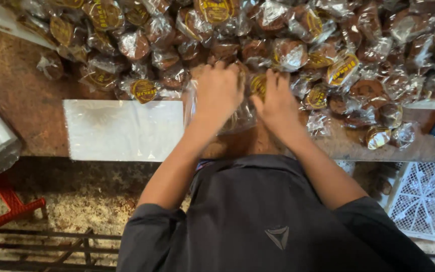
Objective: The person organizes clear plastic bags on a table and then places multiple individually wrapped bakery items into one of the bags, eventually using a tool to close the bag.
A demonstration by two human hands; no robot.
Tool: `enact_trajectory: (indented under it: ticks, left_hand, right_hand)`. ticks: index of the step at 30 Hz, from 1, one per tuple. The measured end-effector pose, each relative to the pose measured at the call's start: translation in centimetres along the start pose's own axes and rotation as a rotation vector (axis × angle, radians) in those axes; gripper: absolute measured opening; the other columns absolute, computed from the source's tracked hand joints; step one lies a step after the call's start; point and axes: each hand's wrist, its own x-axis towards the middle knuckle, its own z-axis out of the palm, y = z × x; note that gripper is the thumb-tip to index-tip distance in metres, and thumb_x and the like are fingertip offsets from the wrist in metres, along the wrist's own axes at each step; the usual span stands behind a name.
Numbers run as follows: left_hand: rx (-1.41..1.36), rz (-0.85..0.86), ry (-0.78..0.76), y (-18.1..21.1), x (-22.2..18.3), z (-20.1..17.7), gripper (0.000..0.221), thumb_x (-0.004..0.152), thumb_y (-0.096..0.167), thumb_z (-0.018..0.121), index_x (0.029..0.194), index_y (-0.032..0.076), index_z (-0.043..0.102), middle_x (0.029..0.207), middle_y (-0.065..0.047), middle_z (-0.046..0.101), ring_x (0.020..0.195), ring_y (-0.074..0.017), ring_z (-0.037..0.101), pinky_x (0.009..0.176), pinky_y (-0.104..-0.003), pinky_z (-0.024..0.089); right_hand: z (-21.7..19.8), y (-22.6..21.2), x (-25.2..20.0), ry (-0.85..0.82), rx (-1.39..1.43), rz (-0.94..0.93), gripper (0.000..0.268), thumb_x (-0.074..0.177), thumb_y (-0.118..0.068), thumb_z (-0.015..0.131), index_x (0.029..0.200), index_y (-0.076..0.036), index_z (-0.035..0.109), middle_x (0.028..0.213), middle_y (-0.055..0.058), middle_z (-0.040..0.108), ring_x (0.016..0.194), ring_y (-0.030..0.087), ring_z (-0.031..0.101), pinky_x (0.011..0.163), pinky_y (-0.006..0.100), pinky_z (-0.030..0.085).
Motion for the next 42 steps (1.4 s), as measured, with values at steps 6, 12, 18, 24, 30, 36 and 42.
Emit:
enact_trajectory:
  ticks: [6, 12, 18, 24, 30, 36, 42]
  left_hand:
    - [0.225, -0.069, -0.305, 0.8, -0.1, 3.0, 0.051, 0.069, 0.004, 0.077, 0.116, 0.004, 0.058, 0.102, -0.023, 0.054, 0.080, -0.0538, 0.065, 0.068, -0.057, 0.055]
    - [0.144, -0.172, -0.416, 3.5, 0.9, 0.4, 0.048, 0.075, 0.025, 0.076, 0.113, 0.008, 0.052, 0.107, -0.019, 0.048, 0.084, -0.0563, 0.063, 0.076, -0.060, 0.046]
    - [0.539, -0.021, 0.081, 3.7, 1.5, 2.5, 0.015, 0.084, 0.009, 0.058, 0.090, 0.021, 0.051, 0.083, -0.004, 0.048, 0.055, -0.0249, 0.052, 0.059, -0.042, 0.039]
    - [-0.539, -0.379, -0.481, 5.3, 4.5, -6.4, 0.031, 0.093, 0.025, 0.057, 0.120, 0.009, 0.062, 0.096, -0.008, 0.073, 0.058, -0.0126, 0.056, 0.054, -0.032, 0.043]
    - [-0.984, -0.413, -0.693, 6.5, 2.6, -4.8, 0.020, 0.098, 0.020, 0.059, 0.108, 0.017, 0.076, 0.119, -0.003, 0.077, 0.113, -0.0245, 0.067, 0.099, -0.050, 0.052]
    - [-0.469, 0.071, -0.316, 4.7, 3.3, -4.6, 0.025, 0.092, 0.028, 0.061, 0.093, 0.012, 0.081, 0.107, -0.009, 0.061, 0.092, -0.0278, 0.068, 0.084, -0.043, 0.051]
    - [0.317, 0.295, -0.697, 4.4, 2.5, 0.2, 0.039, 0.093, 0.052, 0.067, 0.096, 0.015, 0.079, 0.129, -0.012, 0.059, 0.121, -0.0366, 0.050, 0.097, -0.050, 0.048]
  right_hand:
    - [-0.9, 1.4, -0.8, -0.063, 0.239, 0.018, 0.062, 0.060, -0.016, 0.096, 0.110, -0.002, 0.063, 0.117, 0.021, 0.049, 0.105, 0.053, 0.059, 0.088, 0.056, 0.051]
    - [-3.2, 3.6, -1.5, 0.020, 0.483, -0.076, 0.051, 0.073, -0.003, 0.088, 0.121, -0.013, 0.075, 0.103, 0.012, 0.069, 0.096, 0.041, 0.069, 0.081, 0.048, 0.055]
    - [-6.2, 4.1, -1.5, 0.014, 0.425, 0.039, 0.048, 0.077, -0.005, 0.071, 0.124, 0.001, 0.065, 0.117, 0.017, 0.069, 0.104, 0.033, 0.067, 0.091, 0.042, 0.049]
    - [-9.7, 3.1, -0.7, -0.058, 1.090, 0.166, 0.033, 0.083, -0.017, 0.084, 0.112, -0.008, 0.069, 0.127, 0.008, 0.058, 0.122, 0.021, 0.055, 0.102, 0.030, 0.049]
    - [-10.7, 0.0, 0.0, -0.099, 1.184, 0.102, 0.040, 0.091, -0.023, 0.076, 0.123, -0.012, 0.055, 0.144, 0.023, 0.060, 0.133, 0.032, 0.062, 0.110, 0.042, 0.053]
    - [-4.7, 2.2, -6.3, 0.213, 0.270, -0.178, 0.040, 0.094, -0.022, 0.081, 0.132, -0.018, 0.068, 0.134, 0.027, 0.061, 0.113, 0.043, 0.067, 0.084, 0.051, 0.057]
    - [-4.1, 1.4, -8.5, -0.227, -0.171, -0.538, 0.046, 0.083, -0.034, 0.068, 0.126, -0.024, 0.059, 0.134, 0.021, 0.053, 0.118, 0.040, 0.056, 0.084, 0.050, 0.051]
